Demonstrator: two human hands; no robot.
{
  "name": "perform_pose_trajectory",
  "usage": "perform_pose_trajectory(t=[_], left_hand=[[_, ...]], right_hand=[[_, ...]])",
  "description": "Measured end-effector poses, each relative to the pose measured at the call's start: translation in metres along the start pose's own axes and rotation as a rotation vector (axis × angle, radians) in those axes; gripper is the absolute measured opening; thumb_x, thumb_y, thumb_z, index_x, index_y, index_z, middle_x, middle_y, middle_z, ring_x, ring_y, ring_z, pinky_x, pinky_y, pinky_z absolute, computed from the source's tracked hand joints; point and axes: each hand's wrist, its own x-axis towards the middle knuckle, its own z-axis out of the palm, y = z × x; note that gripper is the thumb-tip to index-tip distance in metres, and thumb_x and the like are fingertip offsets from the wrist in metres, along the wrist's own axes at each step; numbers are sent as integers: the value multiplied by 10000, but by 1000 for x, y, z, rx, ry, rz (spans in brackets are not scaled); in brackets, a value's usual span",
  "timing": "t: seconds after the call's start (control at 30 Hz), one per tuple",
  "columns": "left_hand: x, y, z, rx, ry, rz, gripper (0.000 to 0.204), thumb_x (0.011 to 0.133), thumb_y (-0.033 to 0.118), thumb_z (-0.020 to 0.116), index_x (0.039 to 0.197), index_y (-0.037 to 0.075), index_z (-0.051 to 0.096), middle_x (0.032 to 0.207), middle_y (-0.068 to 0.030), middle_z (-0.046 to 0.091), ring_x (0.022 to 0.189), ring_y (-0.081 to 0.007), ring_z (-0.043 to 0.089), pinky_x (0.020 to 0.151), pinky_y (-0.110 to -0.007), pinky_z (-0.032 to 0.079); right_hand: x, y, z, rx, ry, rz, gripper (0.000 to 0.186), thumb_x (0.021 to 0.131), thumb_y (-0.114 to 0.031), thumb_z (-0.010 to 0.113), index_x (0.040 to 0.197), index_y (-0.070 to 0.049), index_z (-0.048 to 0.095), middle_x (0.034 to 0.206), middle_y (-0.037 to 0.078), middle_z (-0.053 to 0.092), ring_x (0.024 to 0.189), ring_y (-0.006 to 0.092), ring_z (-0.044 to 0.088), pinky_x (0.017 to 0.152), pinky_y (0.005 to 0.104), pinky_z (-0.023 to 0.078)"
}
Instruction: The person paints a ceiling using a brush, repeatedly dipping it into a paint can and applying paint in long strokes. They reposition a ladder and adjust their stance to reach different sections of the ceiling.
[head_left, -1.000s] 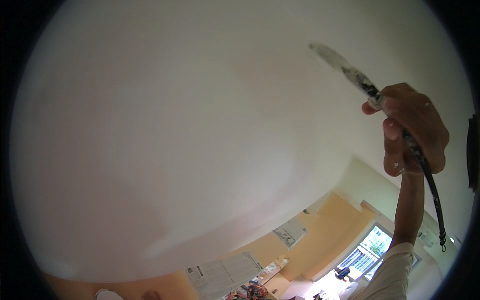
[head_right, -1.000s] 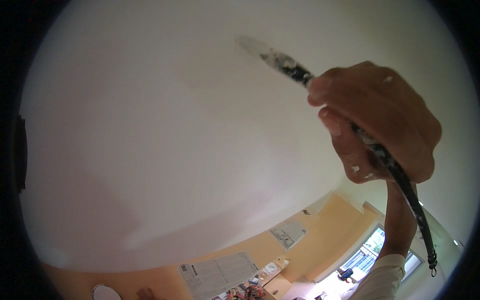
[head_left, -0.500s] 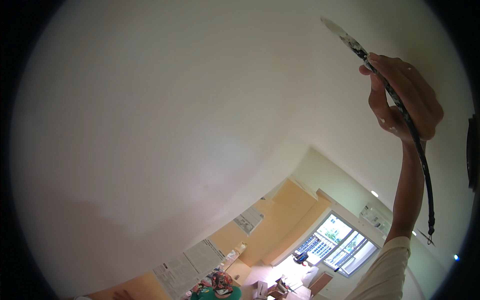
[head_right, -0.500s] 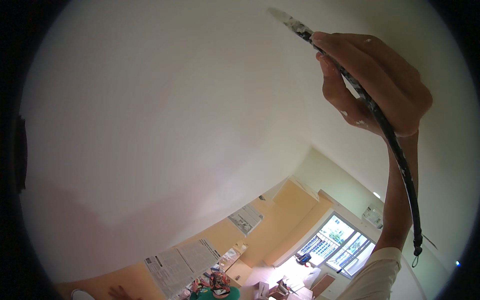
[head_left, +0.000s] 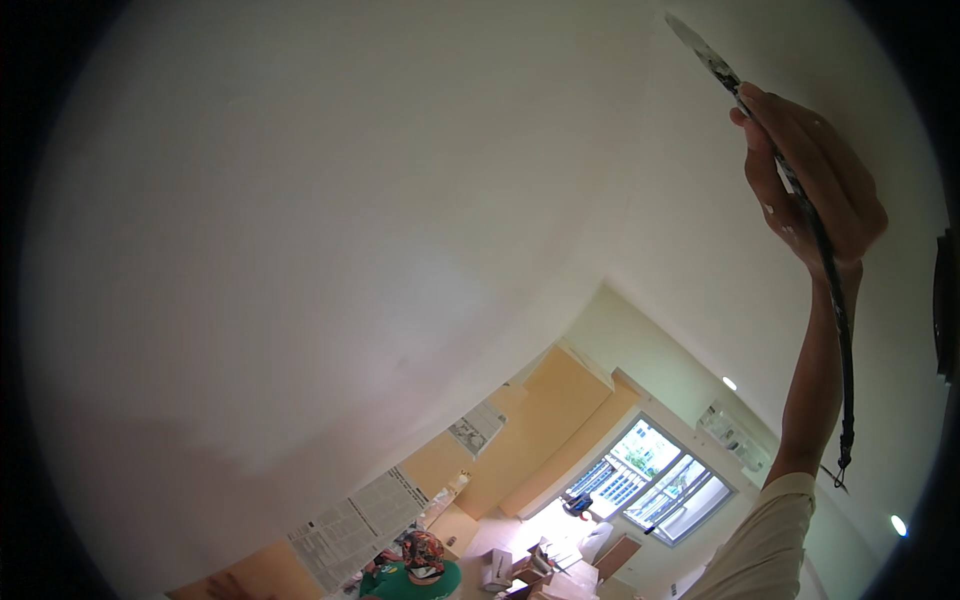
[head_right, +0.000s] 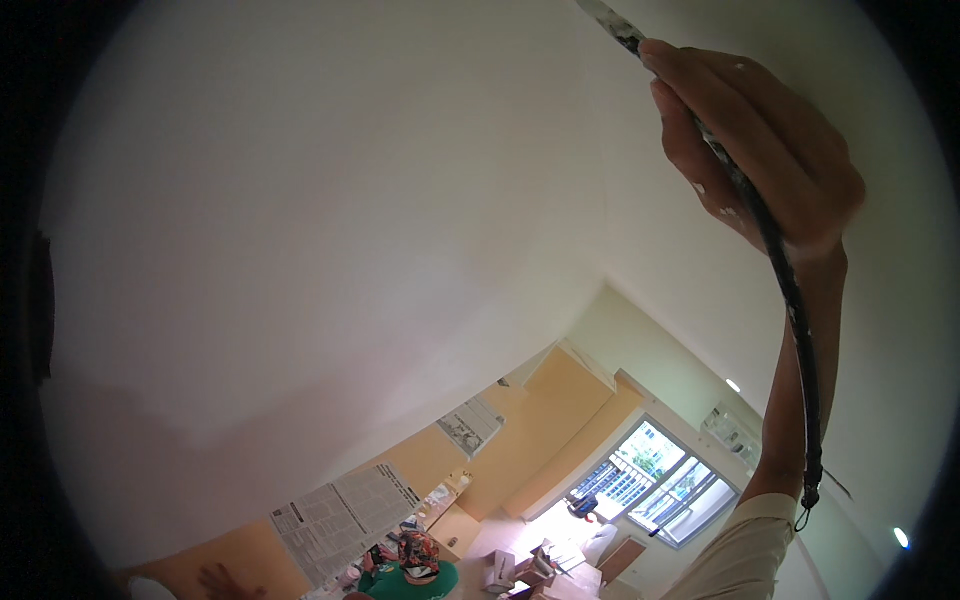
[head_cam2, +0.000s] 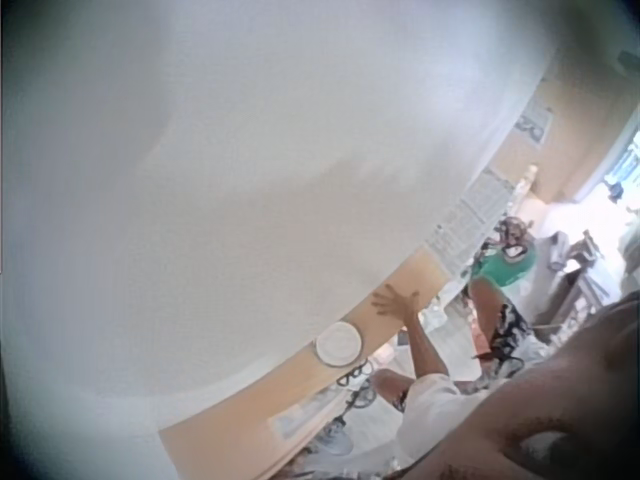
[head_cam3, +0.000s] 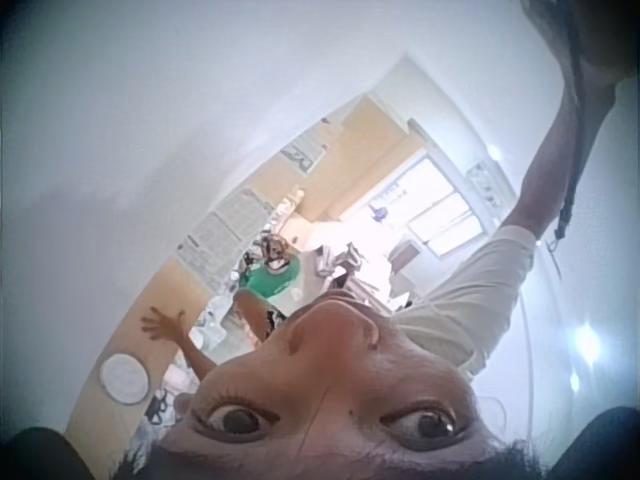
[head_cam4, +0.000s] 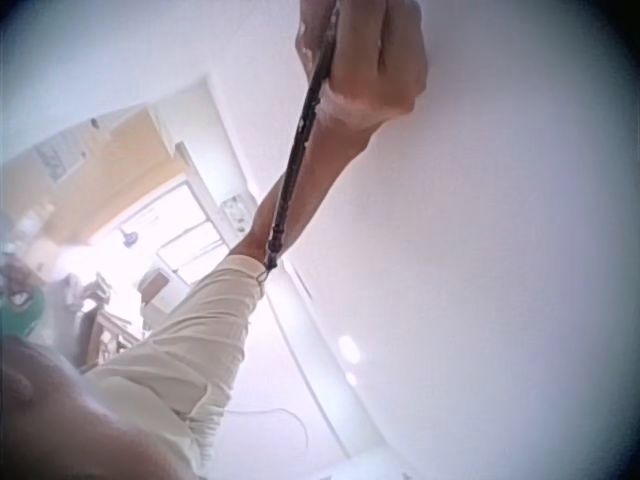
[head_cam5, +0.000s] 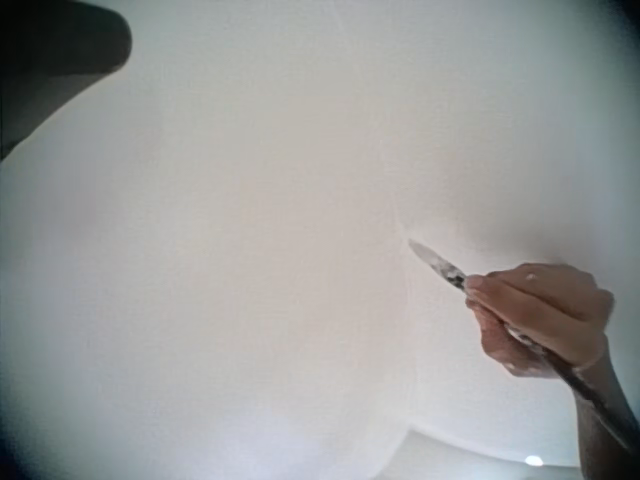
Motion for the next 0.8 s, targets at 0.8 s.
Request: perform_pose_trajectory(t=[0.8], left_hand=[[-6, -2, -9, -81, 11, 4, 1326, 552, 893, 620, 1586, 242, 106, 1600, -300, 46, 1401, -603, 157, 977, -741, 321]], right_hand=[[-1, 8, 10, 109, 52, -3, 382, 771, 84, 720, 1147, 86, 650, 553, 29, 556, 434, 69, 514, 413, 193, 440]])
